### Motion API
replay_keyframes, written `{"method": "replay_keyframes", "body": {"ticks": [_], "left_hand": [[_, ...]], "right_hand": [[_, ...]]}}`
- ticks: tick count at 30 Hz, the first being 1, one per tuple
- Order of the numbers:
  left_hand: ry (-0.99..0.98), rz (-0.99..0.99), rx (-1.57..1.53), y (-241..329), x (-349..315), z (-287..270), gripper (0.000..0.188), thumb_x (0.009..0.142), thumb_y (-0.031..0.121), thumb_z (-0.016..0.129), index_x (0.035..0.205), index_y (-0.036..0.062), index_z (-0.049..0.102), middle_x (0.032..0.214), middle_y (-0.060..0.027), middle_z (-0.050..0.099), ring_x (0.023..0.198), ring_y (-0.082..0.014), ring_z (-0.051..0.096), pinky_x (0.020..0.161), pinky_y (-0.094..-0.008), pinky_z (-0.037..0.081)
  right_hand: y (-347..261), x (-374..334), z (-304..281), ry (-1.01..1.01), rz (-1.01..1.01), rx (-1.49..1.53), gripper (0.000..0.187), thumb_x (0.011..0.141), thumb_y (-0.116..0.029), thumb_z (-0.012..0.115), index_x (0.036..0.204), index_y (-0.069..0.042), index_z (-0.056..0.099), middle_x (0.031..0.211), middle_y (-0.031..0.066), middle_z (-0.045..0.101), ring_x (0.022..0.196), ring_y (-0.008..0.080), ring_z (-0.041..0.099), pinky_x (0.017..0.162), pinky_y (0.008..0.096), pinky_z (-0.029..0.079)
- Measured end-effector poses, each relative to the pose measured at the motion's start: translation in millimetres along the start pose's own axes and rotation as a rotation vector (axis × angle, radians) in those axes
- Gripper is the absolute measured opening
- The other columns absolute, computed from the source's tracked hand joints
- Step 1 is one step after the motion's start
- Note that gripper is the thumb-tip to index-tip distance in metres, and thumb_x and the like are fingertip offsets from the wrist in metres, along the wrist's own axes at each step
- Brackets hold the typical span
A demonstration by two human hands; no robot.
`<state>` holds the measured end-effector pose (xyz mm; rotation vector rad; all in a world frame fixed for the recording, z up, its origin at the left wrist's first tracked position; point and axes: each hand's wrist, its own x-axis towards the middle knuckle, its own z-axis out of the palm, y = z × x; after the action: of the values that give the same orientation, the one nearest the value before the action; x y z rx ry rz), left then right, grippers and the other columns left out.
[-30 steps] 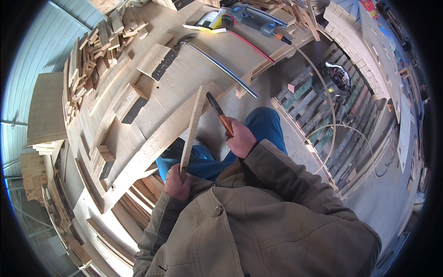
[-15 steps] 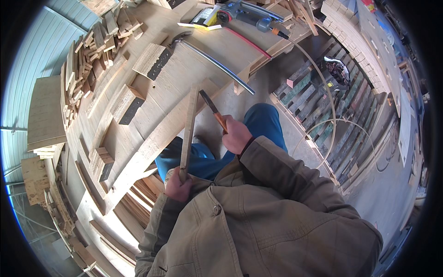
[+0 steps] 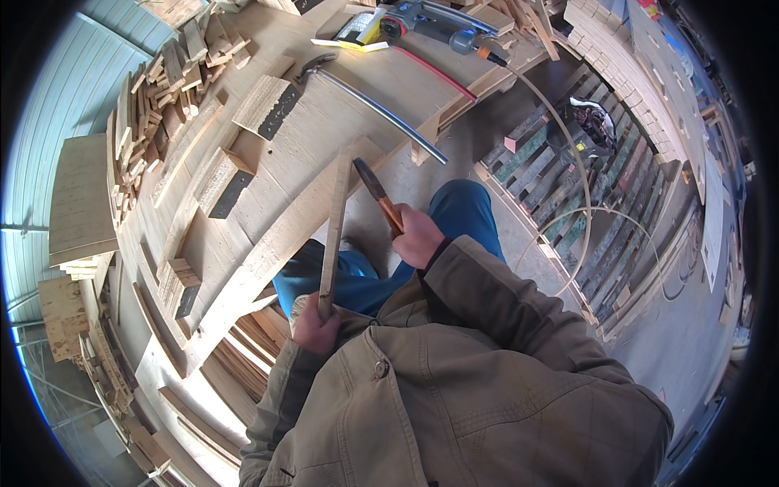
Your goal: The person holds a small wooden block and uses a chisel to pare away thin shavings from its surface. They repeatedly rotate the block to work different faces, then switch to a red pencil to mark the wood. The person continues alternating between chiseling and marking throughout the clip.
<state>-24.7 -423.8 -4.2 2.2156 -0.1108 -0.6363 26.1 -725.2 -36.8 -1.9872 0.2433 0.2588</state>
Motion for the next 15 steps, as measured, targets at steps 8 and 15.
{"method": "replay_keyframes", "body": {"ticks": [8, 15], "left_hand": [[0.029, 0.079, 0.126, -1, 1, 0, 0.043, 0.092, 0.016, 0.064, 0.132, 0.0060, 0.054, 0.097, -0.0173, 0.068, 0.091, -0.0348, 0.070, 0.080, -0.0448, 0.054], [0.039, 0.129, 0.185, 1, 2, -1, 0.043, 0.093, 0.017, 0.064, 0.133, 0.0071, 0.052, 0.096, -0.0177, 0.068, 0.089, -0.0368, 0.070, 0.079, -0.0467, 0.055]], "right_hand": [[-30, -8, -12, -0.201, 0.242, 0.669, 0.054, 0.081, 0.003, 0.055, 0.135, 0.002, 0.048, 0.098, 0.0124, 0.064, 0.085, 0.0240, 0.068, 0.059, 0.0357, 0.056], [-49, 5, -3, -0.142, 0.256, 0.717, 0.054, 0.080, 0.006, 0.054, 0.133, 0.001, 0.048, 0.099, 0.0105, 0.060, 0.084, 0.0213, 0.066, 0.058, 0.0346, 0.056]]}}
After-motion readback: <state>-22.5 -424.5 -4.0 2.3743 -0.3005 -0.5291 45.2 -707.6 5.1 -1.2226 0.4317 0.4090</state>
